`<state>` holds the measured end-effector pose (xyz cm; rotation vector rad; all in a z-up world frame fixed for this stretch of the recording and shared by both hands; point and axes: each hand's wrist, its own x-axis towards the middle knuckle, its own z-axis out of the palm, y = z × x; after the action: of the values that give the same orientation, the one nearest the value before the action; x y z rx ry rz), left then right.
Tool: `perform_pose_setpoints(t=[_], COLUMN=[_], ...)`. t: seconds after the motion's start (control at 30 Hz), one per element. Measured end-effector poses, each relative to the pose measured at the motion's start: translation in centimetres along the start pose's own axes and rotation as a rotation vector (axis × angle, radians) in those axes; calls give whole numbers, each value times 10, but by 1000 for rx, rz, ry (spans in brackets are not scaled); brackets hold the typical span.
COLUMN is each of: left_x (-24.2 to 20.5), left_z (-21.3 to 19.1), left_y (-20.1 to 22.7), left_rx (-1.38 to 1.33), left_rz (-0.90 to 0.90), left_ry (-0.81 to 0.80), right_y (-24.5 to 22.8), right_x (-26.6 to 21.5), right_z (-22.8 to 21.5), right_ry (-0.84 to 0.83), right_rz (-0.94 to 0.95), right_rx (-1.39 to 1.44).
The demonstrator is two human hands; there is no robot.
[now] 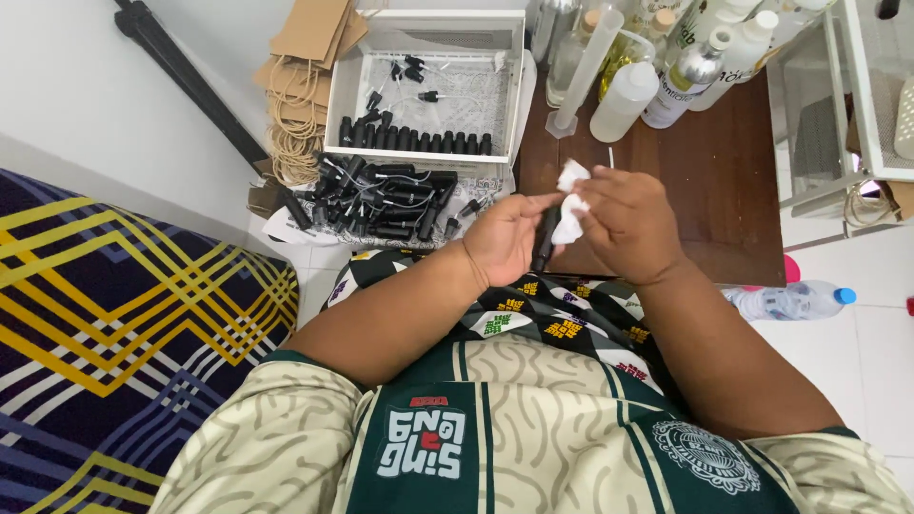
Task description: Wiping perfume nozzles with a cloth and inserting plastic tubes into them for assembly
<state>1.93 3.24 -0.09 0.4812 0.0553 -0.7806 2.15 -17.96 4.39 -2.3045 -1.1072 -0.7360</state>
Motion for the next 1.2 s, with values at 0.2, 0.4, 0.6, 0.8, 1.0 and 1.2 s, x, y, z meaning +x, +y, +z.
perform_pose_setpoints(t=[0.2,0.4,0.6,0.8,1.0,1.2], left_x=[-16,-8,-22,3,19,12], left_z=[38,2,30,-4,-9,7], left_y=[14,5,40,26,-8,-7], left_rx=[-82,171,371,259,278,250], left_rz=[9,-32,135,319,303,267], left_ry=[64,233,453,435,371,369], right_y=[-47,69,95,77,29,-27], right_x=[11,-101,-110,-86,-62,-16], right_z=[7,50,-21,-33,22,27], right_ry=[-39,153,986,1233,219,32], right_rz=[-121,238,2004,1668,1225,335], right_rx=[37,173,1222,1059,493,267])
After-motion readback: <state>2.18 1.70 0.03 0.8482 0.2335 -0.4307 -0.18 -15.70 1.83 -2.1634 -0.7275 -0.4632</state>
